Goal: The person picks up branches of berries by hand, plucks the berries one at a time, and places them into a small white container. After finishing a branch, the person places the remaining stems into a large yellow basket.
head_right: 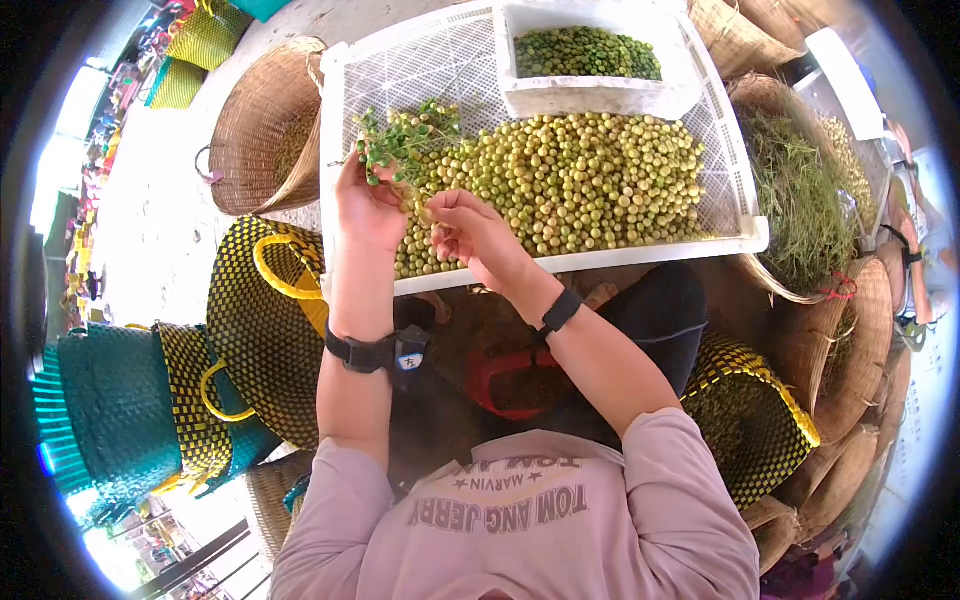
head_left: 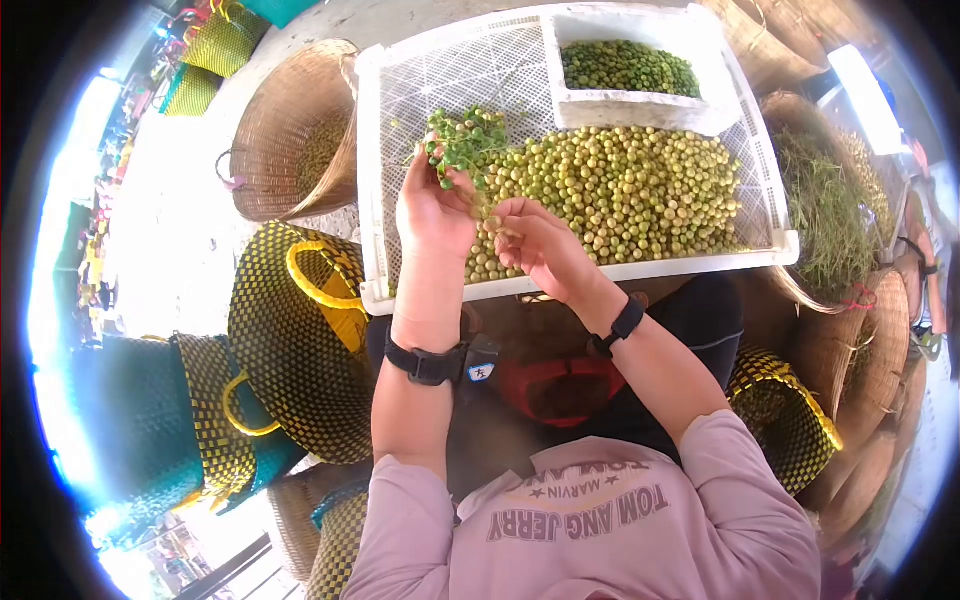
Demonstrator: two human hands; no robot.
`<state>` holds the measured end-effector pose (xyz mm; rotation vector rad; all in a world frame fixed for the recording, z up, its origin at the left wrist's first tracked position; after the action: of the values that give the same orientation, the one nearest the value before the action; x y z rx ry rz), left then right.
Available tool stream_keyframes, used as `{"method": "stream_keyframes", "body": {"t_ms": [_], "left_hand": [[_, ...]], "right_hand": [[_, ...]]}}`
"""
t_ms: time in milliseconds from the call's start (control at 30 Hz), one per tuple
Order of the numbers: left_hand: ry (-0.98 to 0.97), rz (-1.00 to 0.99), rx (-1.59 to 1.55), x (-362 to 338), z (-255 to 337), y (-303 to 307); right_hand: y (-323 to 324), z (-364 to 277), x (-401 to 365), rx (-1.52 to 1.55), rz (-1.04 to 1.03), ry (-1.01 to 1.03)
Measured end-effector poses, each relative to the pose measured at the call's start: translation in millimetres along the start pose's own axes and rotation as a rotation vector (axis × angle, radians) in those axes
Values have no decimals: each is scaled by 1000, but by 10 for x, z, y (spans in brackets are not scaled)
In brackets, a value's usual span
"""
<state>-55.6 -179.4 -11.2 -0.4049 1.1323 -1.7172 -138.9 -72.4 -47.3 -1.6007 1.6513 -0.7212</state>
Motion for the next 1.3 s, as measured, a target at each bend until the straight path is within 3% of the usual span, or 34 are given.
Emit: {"method": "stream_keyframes", "body": {"t_ms": [167, 233, 300, 433, 533, 700, 767, 900, 1100, 1233, 1300], "left_hand": [[-21, 3, 74, -59, -149, -59], [-147, -36, 276, -167, -145, -175], [-196, -69, 334, -233, -210, -246], [-197, -56, 346, -275, -227, -256], [11, 3, -62, -156, -302, -64], [-11, 70, -59, -159, -300, -9], [-70, -1, -15, -196, -286, -69], [-83, 13, 19, -256, -276, -140], [-111, 59, 54, -297, -228, -112], [-135, 104, 140, -387, -150, -130], [-131, 103, 172, -464, -131, -169]], "right_hand": [[-105, -48, -26, -61, -28, 93], [-144, -94, -49, -125, -43, 127], [-125, -117, -82, -366, 63, 88], [39, -96, -139, -367, 106, 168], [116, -71, -179, 53, -63, 160], [134, -76, -348, 103, -50, 24], [91, -63, -388, 129, -83, -24], [173, -1, -409, 52, -118, 59], [280, -75, -497, 102, 17, 80], [842, -322, -393, -84, 99, 193], [896, -705, -441, -1144, 377, 504]]}}
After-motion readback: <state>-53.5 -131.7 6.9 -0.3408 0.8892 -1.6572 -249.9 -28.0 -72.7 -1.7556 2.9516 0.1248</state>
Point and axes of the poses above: each hand's wrist, its own x-axis towards the middle knuckle, its own y-axis out of the back of the hand, z = x × y, the point moved 5 cm from there along x, towards the middle knuckle, and after that the axes turned 8 degrees about -z, right-handed, at the moved point
